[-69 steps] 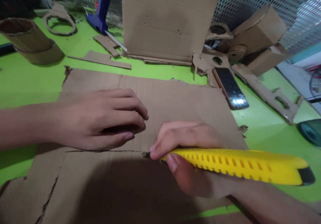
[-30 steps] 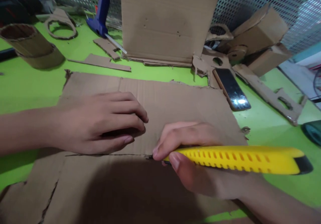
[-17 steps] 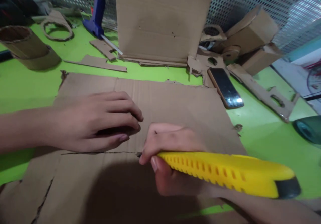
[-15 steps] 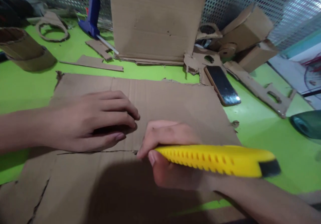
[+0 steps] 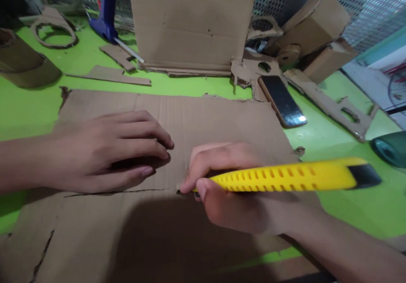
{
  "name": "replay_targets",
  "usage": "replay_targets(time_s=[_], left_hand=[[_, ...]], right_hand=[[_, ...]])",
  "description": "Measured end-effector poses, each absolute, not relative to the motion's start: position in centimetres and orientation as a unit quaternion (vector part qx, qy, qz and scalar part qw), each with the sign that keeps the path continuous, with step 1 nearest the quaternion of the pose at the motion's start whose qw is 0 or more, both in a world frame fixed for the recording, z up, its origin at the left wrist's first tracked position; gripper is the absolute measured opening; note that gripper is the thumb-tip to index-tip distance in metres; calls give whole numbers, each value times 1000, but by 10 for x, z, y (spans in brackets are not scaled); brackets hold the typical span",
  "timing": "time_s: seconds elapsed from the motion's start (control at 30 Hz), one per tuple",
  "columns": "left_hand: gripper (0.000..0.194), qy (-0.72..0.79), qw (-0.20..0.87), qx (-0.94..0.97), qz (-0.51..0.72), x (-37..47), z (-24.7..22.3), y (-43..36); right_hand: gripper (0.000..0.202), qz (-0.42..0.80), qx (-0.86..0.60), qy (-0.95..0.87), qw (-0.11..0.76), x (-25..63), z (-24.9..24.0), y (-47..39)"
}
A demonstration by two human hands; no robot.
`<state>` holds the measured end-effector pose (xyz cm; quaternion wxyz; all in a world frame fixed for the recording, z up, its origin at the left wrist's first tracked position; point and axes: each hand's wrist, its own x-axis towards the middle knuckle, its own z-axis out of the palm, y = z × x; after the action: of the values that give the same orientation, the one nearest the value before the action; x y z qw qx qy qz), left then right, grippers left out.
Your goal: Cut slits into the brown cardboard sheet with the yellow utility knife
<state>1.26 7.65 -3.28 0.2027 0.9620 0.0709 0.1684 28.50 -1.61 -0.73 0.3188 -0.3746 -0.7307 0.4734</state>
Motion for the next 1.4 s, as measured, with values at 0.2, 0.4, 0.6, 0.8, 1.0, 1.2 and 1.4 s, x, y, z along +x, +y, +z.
replay_targets(time_s=[0.2,0.4,0.6,0.8,1.0,1.2,1.4], left_hand=[[20,62,194,963,176,13,-34,77],[19,59,187,964,180,13,-35,78],[20,62,188,964,178,13,-35,78],[19,64,189,964,176,14,-34,78],[20,68,203,961,173,14,-33,77],[20,86,216,957,175,14,-32,75],[20,86,220,956,176,14,-31,75]], right_hand=[[24,482,-374,-728,314,283,-4,-16],[19,470,-382,-741,289,279,3,-11],[17,466,-379,-747,285,280,3,-11],[17,445,-370,-755,309,275,-4,-15],[16,405,-367,-777,313,267,-8,-17],[14,459,-377,-750,290,279,-4,-14],[21,462,-392,-737,299,284,1,-14]])
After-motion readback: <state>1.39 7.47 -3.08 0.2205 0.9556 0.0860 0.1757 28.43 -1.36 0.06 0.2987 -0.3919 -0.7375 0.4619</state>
